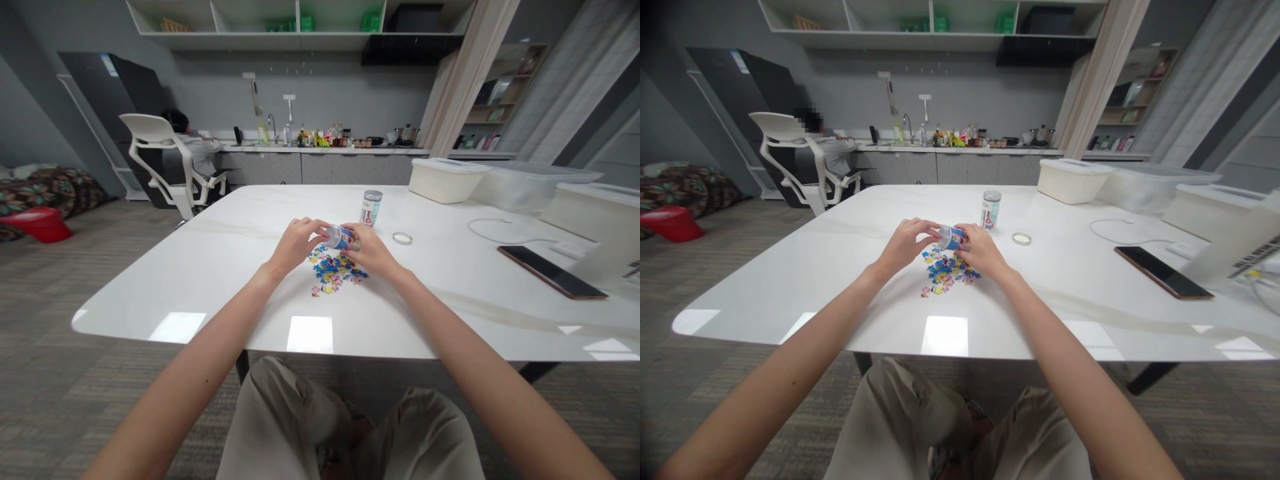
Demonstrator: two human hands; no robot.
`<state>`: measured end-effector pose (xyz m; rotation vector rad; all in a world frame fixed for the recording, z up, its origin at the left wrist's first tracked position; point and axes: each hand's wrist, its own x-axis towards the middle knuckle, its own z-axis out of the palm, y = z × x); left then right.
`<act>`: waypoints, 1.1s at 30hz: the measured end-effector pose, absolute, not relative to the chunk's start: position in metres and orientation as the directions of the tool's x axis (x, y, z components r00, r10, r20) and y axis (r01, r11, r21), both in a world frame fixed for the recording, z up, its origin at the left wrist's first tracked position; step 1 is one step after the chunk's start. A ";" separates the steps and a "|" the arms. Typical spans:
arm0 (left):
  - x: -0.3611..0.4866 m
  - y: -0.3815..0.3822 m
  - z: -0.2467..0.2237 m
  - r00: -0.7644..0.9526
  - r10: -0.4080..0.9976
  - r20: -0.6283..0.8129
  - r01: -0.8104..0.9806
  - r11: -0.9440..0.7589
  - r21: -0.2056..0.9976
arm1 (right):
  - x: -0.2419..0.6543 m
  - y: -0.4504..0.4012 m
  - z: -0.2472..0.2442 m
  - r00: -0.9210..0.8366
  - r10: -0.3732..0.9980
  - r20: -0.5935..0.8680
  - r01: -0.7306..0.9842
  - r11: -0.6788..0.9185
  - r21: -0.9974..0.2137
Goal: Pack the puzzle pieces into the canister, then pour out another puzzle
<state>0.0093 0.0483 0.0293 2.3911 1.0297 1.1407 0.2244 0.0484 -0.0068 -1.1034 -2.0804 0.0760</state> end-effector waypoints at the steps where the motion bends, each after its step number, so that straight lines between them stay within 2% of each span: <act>1: 0.009 0.048 0.029 0.424 0.704 0.570 0.493 -0.707 0.507 | 0.224 0.048 -0.007 -0.335 0.726 0.601 0.685 0.625 -0.374; 5: 0.010 0.049 0.028 0.364 0.647 0.669 0.577 -0.721 0.384 | 0.222 0.047 -0.006 -0.318 0.727 0.608 0.692 0.617 -0.375; 8: 0.009 0.050 0.027 0.320 0.647 0.692 0.684 -0.663 0.304 | 0.220 0.045 -0.003 -0.113 0.802 0.587 0.726 0.470 -0.502; 10: 0.006 0.050 0.027 0.351 0.712 0.608 0.770 -0.589 0.246 | 0.220 0.045 -0.001 0.078 0.846 0.527 0.713 0.322 -0.623; 12: 0.000 0.052 0.027 0.448 0.772 0.452 0.827 -0.550 0.119 | 0.221 0.045 0.000 0.176 0.863 0.473 0.679 0.242 -0.694; 14: -0.007 0.053 0.028 0.567 0.777 0.275 0.812 -0.583 -0.028 | 0.223 0.045 0.001 0.177 0.862 0.475 0.663 0.253 -0.705; 16: -0.013 0.053 0.030 0.644 0.751 0.148 0.765 -0.637 -0.093 | 0.223 0.046 0.001 0.147 0.858 0.491 0.671 0.279 -0.687; 18: -0.016 0.052 0.032 0.670 0.738 0.087 0.743 -0.667 -0.065 | 0.223 0.047 -0.001 0.122 0.872 0.474 0.692 0.268 -0.670; 23: -0.014 0.049 0.032 0.730 0.673 -0.116 0.682 -0.706 0.189 | 0.224 0.047 -0.003 0.122 0.915 0.385 0.734 0.178 -0.655; 25: -0.013 0.049 0.030 0.749 0.638 -0.179 0.662 -0.707 0.250 | 0.226 0.047 -0.003 0.132 0.922 0.364 0.747 0.149 -0.649; 30: -0.010 0.049 0.029 0.734 0.653 -0.188 0.677 -0.678 0.286 | 0.230 0.050 -0.008 0.149 0.941 0.303 0.755 0.090 -0.649; 33: -0.009 0.048 0.031 0.710 0.682 -0.175 0.701 -0.666 0.255 | 0.233 0.055 -0.014 0.099 0.931 0.351 0.734 0.170 -0.658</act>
